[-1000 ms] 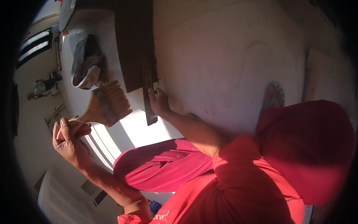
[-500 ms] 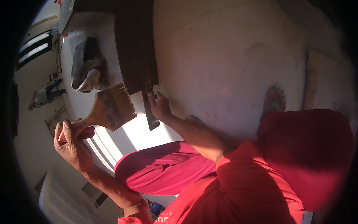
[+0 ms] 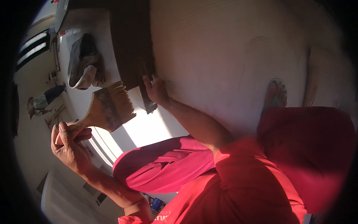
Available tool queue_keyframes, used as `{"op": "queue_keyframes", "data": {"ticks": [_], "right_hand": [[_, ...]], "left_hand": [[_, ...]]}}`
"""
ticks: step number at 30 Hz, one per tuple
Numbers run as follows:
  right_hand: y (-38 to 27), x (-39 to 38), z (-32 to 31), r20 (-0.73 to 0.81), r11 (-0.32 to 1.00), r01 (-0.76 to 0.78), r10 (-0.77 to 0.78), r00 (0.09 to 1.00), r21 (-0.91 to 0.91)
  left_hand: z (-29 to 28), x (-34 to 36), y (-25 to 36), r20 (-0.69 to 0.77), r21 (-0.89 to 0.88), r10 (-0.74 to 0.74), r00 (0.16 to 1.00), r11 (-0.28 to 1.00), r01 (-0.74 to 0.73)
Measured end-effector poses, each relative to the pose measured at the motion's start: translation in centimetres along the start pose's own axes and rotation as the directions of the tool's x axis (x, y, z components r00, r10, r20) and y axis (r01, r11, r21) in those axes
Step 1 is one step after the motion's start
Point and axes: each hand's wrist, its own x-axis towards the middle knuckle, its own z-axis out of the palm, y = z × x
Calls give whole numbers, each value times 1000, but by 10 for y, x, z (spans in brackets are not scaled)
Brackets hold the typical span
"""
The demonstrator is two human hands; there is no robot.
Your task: The person applies a layer of wet cement to a low wall structure, smoothing the surface with a trowel and finishing it with a large brush.
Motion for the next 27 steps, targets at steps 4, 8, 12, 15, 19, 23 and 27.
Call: {"op": "queue_keyframes", "data": {"ticks": [4,8,12,15,19,23,27], "right_hand": [[-10,29,-11,255,894,-446,420,871,48],[-22,-20,-13,186,927,-355,331,925,119],[-31,-17,-8,218,946,-321,303,928,48],[-21,42,-12,257,913,-403,375,891,67],[-36,35,-21,292,847,-515,462,837,136],[-31,-32,-5,248,882,-453,413,876,129],[-57,13,-8,205,946,-324,319,926,-9]], "left_hand": [[-10,-2,-5,-25,11,-14,1000,1000,15],[-11,4,3,-51,21,2,999,1000,-1],[-8,-2,-1,-14,14,-19,1000,1000,19],[-4,-2,0,4,-2,-7,1000,1000,7],[-15,-1,-2,-61,-5,-3,998,1000,2],[-6,6,6,-56,16,-6,998,1000,7],[-13,-3,1,-38,26,-8,999,1000,9]]}}
